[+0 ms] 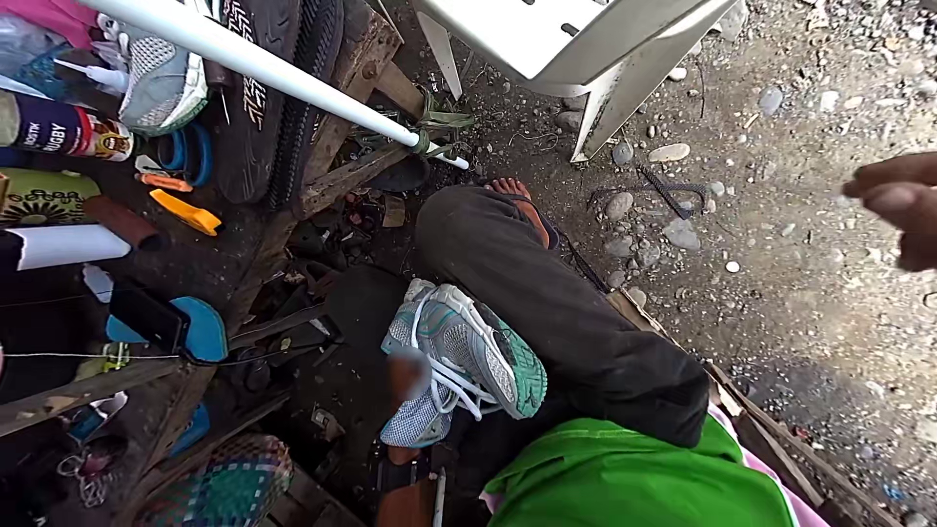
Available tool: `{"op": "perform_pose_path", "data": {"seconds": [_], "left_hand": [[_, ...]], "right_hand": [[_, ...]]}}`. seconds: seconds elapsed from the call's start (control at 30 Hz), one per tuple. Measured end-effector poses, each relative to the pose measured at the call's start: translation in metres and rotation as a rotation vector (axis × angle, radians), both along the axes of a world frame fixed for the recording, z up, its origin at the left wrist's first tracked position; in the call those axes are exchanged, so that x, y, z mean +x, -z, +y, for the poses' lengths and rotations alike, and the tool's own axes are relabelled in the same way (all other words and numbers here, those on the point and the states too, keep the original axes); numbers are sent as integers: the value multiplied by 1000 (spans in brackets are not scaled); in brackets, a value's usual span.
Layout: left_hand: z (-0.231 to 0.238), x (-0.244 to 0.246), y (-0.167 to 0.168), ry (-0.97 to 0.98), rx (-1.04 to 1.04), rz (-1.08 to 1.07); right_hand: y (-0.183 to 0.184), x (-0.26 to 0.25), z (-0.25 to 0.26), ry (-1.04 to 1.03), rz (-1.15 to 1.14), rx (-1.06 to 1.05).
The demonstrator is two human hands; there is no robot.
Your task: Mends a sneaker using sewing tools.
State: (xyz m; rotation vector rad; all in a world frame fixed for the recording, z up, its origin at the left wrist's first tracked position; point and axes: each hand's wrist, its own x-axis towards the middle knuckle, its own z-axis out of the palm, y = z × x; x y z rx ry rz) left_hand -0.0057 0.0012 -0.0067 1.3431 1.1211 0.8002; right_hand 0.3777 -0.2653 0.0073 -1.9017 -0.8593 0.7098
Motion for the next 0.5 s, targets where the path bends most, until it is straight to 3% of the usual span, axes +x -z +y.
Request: {"op": "perform_pose_path", "data": {"seconds": [0.07, 0.17, 0.27, 0.37, 0.43, 0.5], "left_hand": [[3, -2, 2, 37, 44, 16], [3, -5, 3, 22, 49, 96], [-4, -2, -10, -47, -178, 18], [2, -15, 14, 146, 71, -53], [2, -10, 16, 96, 130, -24], [1, -1, 10, -9, 38, -26]], "right_hand": [[-8, -86, 76, -229, 143, 160], [-3, -146, 134, -483, 236, 254], [-4, -156, 148, -504, 379, 244], [-7, -155, 149, -496, 423, 233], [-8, -155, 150, -484, 429, 248], [-8, -156, 150, -481, 423, 274]]}}
